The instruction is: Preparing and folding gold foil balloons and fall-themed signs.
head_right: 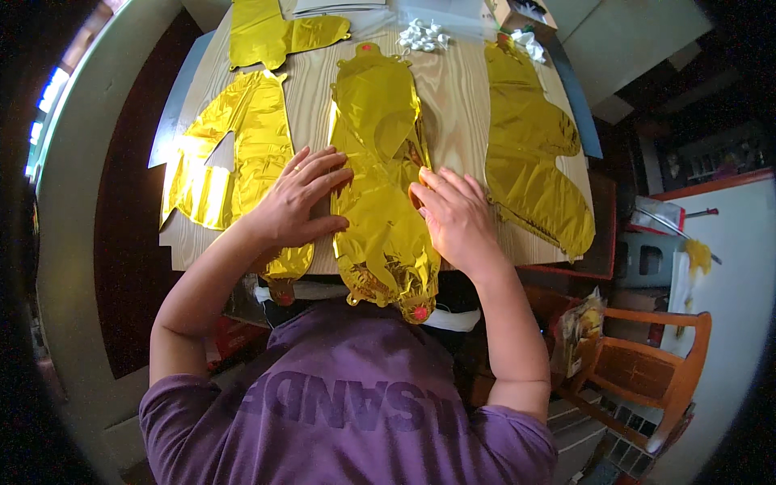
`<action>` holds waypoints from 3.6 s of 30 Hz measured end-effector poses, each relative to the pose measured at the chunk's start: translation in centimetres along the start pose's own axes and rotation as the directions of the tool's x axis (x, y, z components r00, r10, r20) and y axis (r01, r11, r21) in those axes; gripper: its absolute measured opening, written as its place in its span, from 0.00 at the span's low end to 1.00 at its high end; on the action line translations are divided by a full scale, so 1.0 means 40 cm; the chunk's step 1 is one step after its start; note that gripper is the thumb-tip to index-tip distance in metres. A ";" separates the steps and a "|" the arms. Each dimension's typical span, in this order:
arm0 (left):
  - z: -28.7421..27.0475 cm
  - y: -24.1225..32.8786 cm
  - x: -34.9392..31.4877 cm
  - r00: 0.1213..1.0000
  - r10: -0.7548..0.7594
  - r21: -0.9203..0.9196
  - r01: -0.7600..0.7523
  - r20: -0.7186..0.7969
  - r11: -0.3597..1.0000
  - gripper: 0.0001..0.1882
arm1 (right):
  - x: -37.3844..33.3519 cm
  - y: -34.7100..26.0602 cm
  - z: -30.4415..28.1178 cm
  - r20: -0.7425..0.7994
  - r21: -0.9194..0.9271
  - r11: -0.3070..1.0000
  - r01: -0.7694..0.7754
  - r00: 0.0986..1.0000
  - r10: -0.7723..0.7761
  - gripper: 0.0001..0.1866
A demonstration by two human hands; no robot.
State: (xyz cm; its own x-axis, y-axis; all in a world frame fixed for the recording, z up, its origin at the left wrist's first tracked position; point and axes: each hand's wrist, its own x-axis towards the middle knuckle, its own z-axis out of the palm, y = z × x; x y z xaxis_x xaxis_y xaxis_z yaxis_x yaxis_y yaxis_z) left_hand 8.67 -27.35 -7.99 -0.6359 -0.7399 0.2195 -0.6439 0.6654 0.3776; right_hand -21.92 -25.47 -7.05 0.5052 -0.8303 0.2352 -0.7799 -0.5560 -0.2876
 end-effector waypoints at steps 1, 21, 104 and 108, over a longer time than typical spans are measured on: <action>-0.001 0.000 -0.002 1.000 0.007 0.007 -0.007 0.010 1.000 0.39 | 0.000 0.002 0.002 -0.003 0.002 1.000 0.005 1.000 -0.005 0.19; 0.003 0.011 0.001 0.999 0.010 0.072 -0.013 0.049 0.997 0.41 | 0.003 0.004 0.014 -0.100 0.051 0.998 0.024 0.995 -0.019 0.16; 0.001 -0.040 0.029 1.000 -0.015 0.091 0.014 0.016 0.996 0.37 | -0.035 -0.303 0.060 0.044 -0.043 0.991 0.129 0.991 -0.128 0.25; -0.007 -0.081 0.080 0.990 -0.136 0.245 0.137 -0.023 0.960 0.35 | -0.040 -0.300 0.067 0.032 -0.059 0.989 0.135 0.991 -0.133 0.25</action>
State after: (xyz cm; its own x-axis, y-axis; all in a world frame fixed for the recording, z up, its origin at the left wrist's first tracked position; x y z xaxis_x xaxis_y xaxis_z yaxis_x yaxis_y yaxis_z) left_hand 8.82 -31.90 -8.25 -0.5327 -0.8254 0.1869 -0.8095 0.5614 0.1720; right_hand -12.39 -17.58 -6.48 0.6160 -0.7498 0.2416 -0.7250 -0.6595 -0.1983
